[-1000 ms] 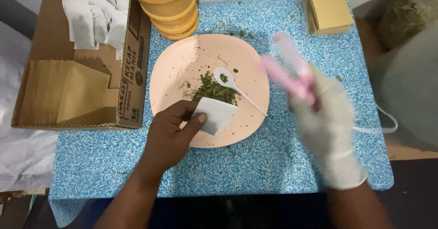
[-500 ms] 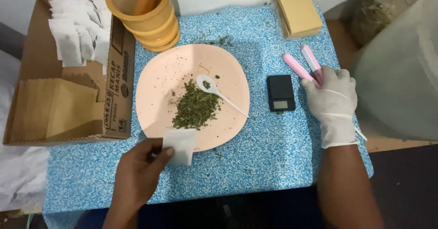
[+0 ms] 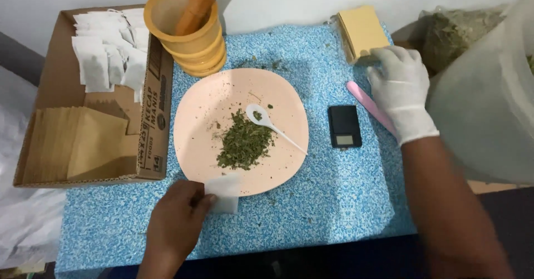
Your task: The person fills a small white paper sachet with dried green herbs from a plate using a plastic spoon. They weigh the sachet on a digital scale, then seal it with a pink handheld heat sealer. The sealed sachet is placed into a small brown paper bag, which is then heat-sealed and placed into a cardboard box.
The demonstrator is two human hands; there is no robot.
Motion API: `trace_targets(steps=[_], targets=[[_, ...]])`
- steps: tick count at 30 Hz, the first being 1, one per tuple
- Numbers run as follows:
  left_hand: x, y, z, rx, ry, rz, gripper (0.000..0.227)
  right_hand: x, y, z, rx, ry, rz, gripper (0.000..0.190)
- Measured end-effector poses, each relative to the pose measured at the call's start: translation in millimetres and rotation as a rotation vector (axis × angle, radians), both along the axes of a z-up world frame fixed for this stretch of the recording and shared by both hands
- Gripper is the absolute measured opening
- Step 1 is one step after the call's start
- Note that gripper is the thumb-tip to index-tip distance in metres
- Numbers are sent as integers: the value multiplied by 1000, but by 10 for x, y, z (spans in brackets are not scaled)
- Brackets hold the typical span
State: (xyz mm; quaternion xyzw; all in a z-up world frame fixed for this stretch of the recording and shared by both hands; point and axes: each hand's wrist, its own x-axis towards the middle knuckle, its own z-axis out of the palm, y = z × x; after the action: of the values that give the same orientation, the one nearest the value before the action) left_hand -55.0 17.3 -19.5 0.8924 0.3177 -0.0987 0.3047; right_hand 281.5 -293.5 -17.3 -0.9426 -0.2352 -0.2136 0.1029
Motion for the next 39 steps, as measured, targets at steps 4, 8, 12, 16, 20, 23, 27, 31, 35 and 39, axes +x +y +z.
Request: trace_targets(steps=[4,8,12,16,20,23,27,31,35,39], targets=[[44,-19,188,-6,54,79,21,515,-68,-329,-140,-303,68,42],[70,14,339,-24,123,194,33,633,4,-296,-212,-156,84,22],[10,57,290,-49,16,190,36,675,-26,-344,-307,-228,72,20],[-83,119,180,-32,-98,181,36,612,-24,-337,-391,-238,34,31],[-132,132,160,-59,-237,183,31,551,-31,-302,-472,-280,14,50],[-155,118,154,-57,-336,169,27,532,-50,-326,-513,-406,-19,52],[-149,111,167,-51,-421,141,28,625,-146,-357,-541,-347,-16,42],[-138,91,176,-66,-485,144,19,638,-196,-352,-400,-365,-27,15],[-145,85,76,17,-590,55,23,389,-133,-25,-31,-378,134,9],[-57,75,177,51,-821,-139,21,-620,337,518,584,-370,222,18]])
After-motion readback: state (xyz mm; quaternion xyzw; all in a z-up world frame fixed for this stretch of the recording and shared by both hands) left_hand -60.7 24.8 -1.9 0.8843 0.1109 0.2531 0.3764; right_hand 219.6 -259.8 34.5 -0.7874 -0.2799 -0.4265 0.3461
